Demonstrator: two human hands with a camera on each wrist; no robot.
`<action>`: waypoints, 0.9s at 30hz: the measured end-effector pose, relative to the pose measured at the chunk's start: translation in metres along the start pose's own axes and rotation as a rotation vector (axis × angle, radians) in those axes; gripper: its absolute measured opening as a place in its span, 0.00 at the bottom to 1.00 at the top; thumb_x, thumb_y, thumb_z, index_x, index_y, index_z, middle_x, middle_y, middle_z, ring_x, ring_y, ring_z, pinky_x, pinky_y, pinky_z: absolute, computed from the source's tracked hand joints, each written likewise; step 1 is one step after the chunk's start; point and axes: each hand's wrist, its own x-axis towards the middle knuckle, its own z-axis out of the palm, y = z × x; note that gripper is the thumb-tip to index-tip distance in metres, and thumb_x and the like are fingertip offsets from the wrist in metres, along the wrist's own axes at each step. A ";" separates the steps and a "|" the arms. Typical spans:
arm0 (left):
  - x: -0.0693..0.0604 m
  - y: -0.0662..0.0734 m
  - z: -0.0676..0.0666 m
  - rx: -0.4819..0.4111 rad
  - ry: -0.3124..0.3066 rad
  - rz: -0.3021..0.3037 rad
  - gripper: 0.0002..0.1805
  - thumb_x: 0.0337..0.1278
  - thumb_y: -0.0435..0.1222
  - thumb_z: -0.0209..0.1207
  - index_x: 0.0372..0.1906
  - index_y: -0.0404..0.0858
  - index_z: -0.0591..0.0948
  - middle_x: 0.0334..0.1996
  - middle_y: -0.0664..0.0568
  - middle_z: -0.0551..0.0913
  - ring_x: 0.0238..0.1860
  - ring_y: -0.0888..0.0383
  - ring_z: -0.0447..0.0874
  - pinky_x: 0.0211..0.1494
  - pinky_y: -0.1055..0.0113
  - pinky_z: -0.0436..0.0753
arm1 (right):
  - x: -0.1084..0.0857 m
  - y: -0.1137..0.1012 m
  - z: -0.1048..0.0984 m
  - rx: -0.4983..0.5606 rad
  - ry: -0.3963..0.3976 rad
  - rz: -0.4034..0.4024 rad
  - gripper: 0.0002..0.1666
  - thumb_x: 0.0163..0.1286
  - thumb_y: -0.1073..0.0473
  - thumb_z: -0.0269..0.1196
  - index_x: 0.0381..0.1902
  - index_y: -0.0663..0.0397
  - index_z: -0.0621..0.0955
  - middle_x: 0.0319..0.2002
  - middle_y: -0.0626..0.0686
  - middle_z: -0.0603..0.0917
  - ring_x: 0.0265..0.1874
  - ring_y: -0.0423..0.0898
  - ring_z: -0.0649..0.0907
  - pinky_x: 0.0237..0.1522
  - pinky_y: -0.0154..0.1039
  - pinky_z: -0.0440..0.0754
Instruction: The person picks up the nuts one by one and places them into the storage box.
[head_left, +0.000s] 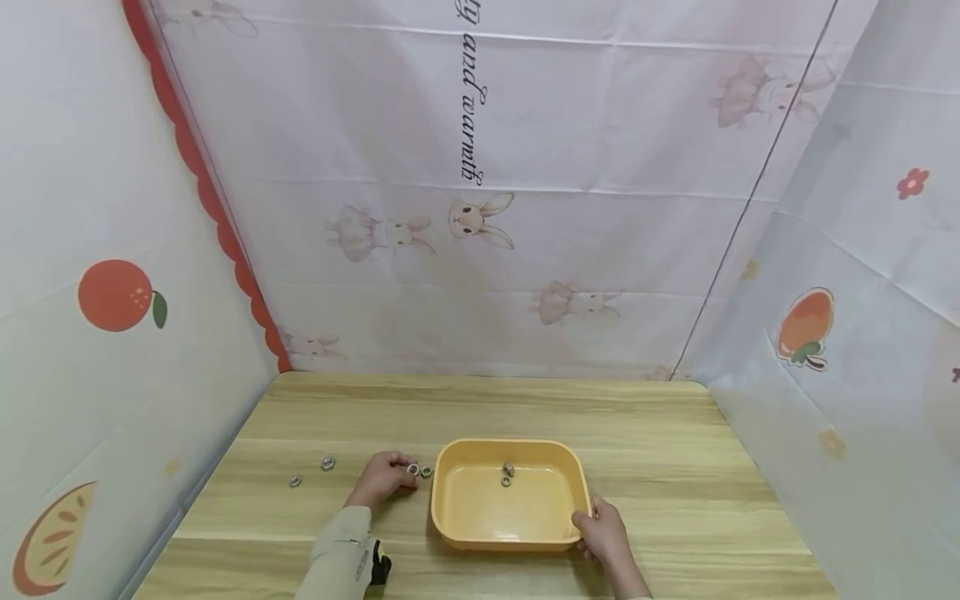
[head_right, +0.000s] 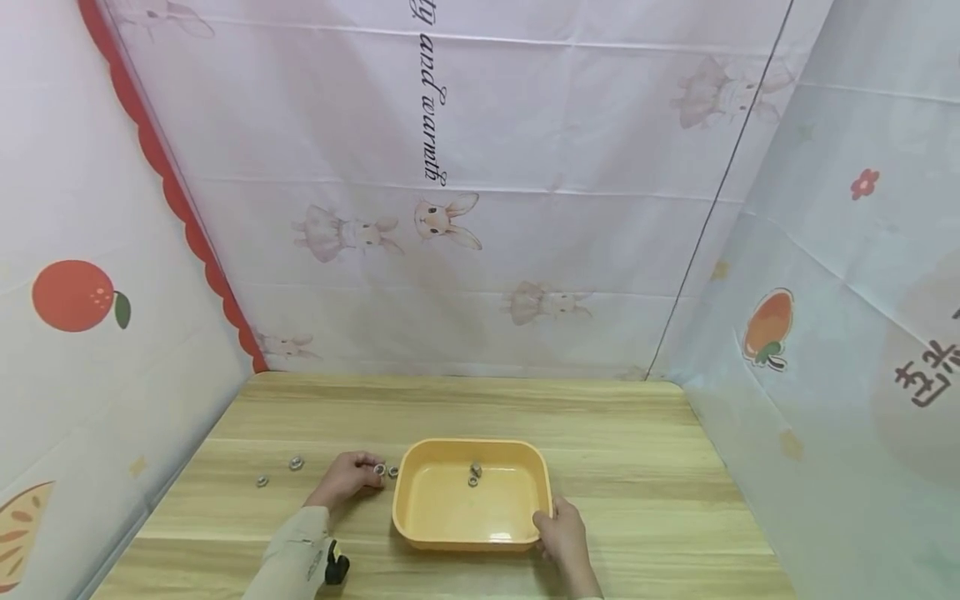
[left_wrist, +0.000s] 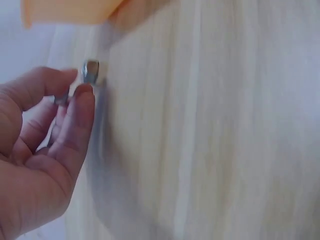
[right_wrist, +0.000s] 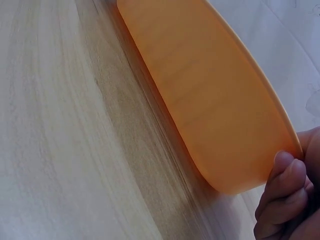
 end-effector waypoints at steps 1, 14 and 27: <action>-0.001 0.005 0.003 -0.008 0.010 -0.009 0.17 0.35 0.17 0.61 0.39 0.21 0.78 0.27 0.44 0.81 0.26 0.54 0.81 0.31 0.61 0.83 | 0.000 0.000 0.000 0.003 0.002 -0.002 0.02 0.54 0.67 0.54 0.26 0.61 0.71 0.11 0.51 0.72 0.07 0.42 0.71 0.07 0.30 0.66; -0.010 0.033 0.014 0.092 0.067 -0.011 0.19 0.29 0.15 0.56 0.37 0.21 0.79 0.26 0.42 0.82 0.22 0.58 0.77 0.26 0.63 0.81 | -0.009 -0.003 -0.002 -0.020 -0.005 0.015 0.07 0.56 0.66 0.53 0.32 0.65 0.75 0.12 0.53 0.73 0.08 0.43 0.72 0.09 0.32 0.69; -0.018 0.086 0.016 0.210 -0.076 -0.017 0.17 0.35 0.20 0.59 0.38 0.28 0.82 0.25 0.49 0.78 0.24 0.57 0.75 0.27 0.62 0.80 | -0.006 -0.008 0.004 -0.049 0.012 0.017 0.09 0.57 0.67 0.52 0.34 0.66 0.75 0.12 0.52 0.72 0.08 0.43 0.71 0.08 0.32 0.68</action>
